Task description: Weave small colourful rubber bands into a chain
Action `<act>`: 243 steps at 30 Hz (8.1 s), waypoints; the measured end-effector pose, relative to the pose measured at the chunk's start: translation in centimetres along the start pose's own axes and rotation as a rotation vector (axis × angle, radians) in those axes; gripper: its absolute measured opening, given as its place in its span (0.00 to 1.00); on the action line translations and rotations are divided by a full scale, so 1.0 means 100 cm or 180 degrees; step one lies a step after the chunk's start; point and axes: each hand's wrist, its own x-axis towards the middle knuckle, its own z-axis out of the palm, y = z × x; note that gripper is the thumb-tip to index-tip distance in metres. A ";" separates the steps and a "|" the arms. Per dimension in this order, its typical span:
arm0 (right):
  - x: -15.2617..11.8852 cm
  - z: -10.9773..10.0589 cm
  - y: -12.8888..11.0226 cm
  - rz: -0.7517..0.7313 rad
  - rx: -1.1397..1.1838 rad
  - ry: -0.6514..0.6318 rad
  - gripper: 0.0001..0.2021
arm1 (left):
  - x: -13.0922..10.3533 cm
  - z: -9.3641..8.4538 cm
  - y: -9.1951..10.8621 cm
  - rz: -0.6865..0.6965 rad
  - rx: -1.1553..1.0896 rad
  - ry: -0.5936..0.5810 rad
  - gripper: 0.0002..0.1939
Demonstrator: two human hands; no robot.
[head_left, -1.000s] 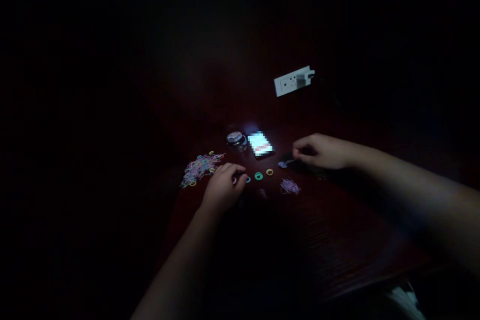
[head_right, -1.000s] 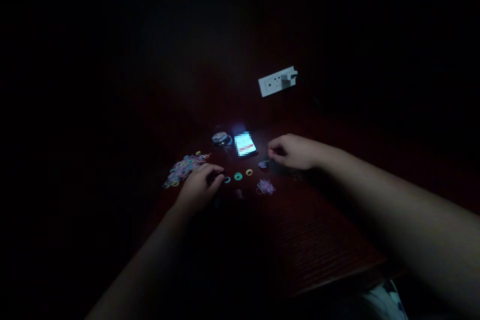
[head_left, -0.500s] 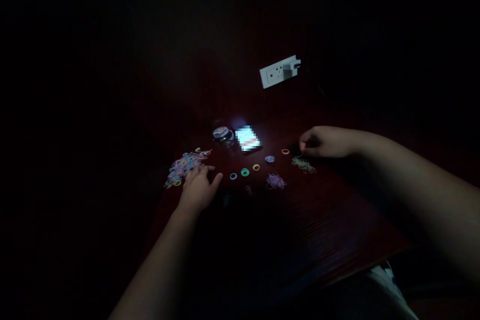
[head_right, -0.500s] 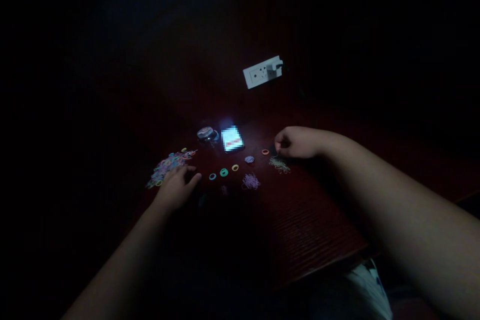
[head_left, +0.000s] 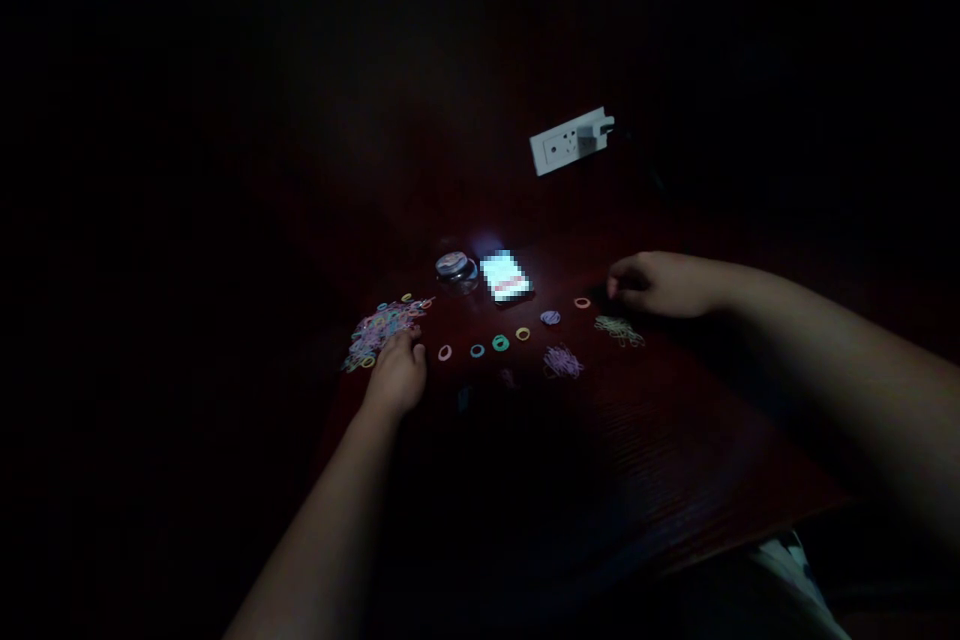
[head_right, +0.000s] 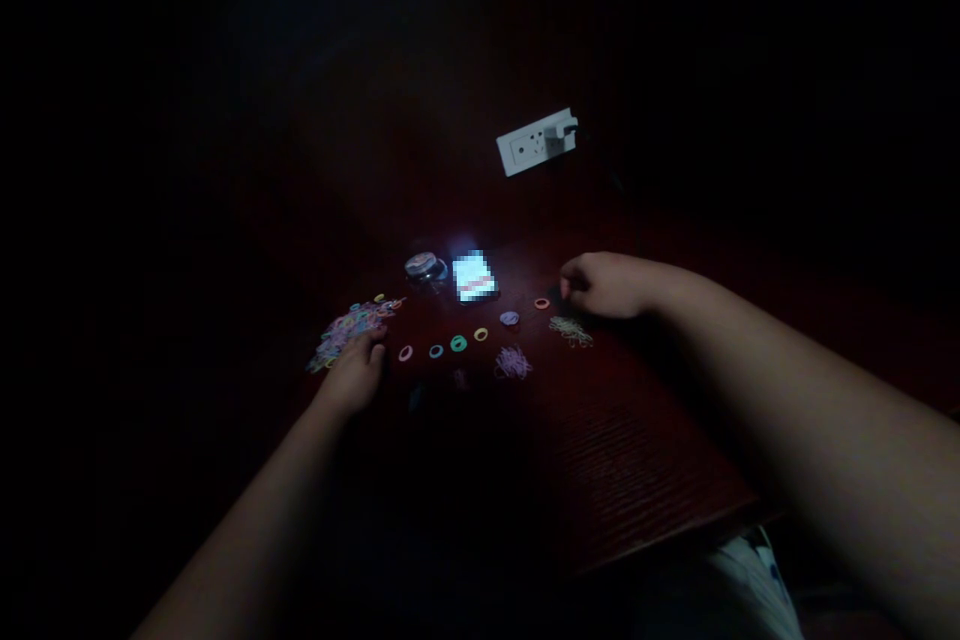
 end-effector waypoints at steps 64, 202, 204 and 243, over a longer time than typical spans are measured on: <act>0.011 0.024 -0.010 -0.0153 0.1045 0.1177 0.06 | 0.002 0.003 -0.010 -0.0419 -0.0360 0.0126 0.15; -0.005 0.062 -0.081 -0.2041 0.0257 0.0845 0.06 | -0.042 -0.028 0.104 0.2239 -0.1460 0.0536 0.05; -0.005 0.062 -0.080 -0.2063 0.0298 0.0837 0.07 | -0.041 -0.028 0.104 0.2257 -0.1452 0.0576 0.04; -0.005 0.058 -0.076 -0.1941 0.0143 0.0691 0.06 | -0.039 -0.026 0.102 0.2299 -0.1538 0.0330 0.03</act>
